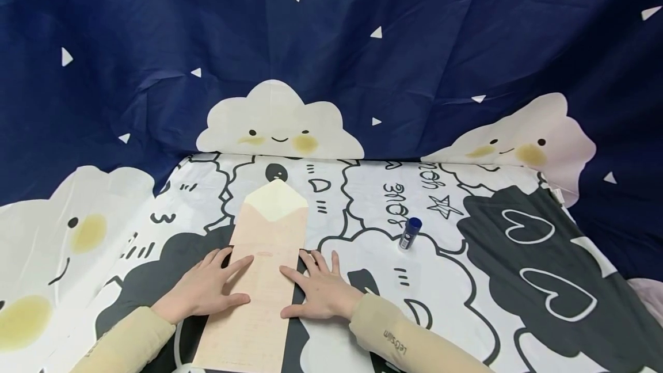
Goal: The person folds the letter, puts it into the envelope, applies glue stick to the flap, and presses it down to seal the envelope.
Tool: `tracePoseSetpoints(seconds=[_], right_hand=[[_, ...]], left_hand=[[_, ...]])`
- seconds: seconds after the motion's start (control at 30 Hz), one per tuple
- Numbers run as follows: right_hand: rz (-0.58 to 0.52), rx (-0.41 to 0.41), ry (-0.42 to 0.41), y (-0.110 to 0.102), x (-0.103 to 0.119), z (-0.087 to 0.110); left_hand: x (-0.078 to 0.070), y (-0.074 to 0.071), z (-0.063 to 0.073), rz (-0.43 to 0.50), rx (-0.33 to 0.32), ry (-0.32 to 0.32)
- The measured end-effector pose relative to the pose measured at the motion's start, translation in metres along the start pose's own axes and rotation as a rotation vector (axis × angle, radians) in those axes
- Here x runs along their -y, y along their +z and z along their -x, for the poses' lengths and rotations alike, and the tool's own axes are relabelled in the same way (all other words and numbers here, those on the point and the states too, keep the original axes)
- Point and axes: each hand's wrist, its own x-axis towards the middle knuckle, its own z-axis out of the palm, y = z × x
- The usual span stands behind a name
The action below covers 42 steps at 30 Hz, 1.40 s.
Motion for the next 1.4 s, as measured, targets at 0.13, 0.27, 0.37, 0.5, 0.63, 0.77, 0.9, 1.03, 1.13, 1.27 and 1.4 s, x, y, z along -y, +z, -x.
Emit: tracePoseSetpoints(seconds=[0.13,0.27,0.37,0.5,0.63,0.77,0.9,1.03,1.13,1.27,1.4], right_hand=[[-0.008,-0.002,0.01,0.001,0.003,0.0],[-0.05,-0.021,0.014,0.001,0.003,0.0],[-0.093,-0.052,0.001,0.002,0.003,0.0],[-0.147,-0.081,-0.019,0.001,0.005,0.0],[-0.186,-0.101,-0.03,0.0,0.008,0.0],[-0.207,-0.113,-0.028,-0.001,0.009,0.0],[-0.229,-0.133,-0.04,-0.001,0.008,0.0],[-0.258,-0.16,-0.061,-0.004,0.005,0.003],[-0.326,-0.168,-0.07,-0.007,0.001,0.007],[-0.427,-0.169,-0.076,-0.012,-0.003,0.014],[-0.484,-0.19,-0.068,-0.017,-0.01,0.019]], left_hand=[[-0.001,0.0,0.001,0.022,0.0,-0.007],[-0.001,-0.001,0.002,0.084,-0.005,-0.004],[0.0,-0.001,0.003,0.121,-0.018,0.015],[0.001,-0.002,0.002,0.132,-0.059,0.072],[0.004,-0.001,0.002,0.16,-0.091,0.129],[0.007,-0.001,0.001,0.244,-0.075,0.158],[0.007,-0.002,-0.001,0.296,-0.068,0.162],[0.004,-0.005,-0.005,0.335,-0.068,0.143],[0.0,-0.007,-0.008,0.369,-0.052,0.114],[-0.007,-0.009,-0.013,0.393,-0.053,0.098],[-0.016,-0.012,-0.019,0.434,-0.059,0.105]])
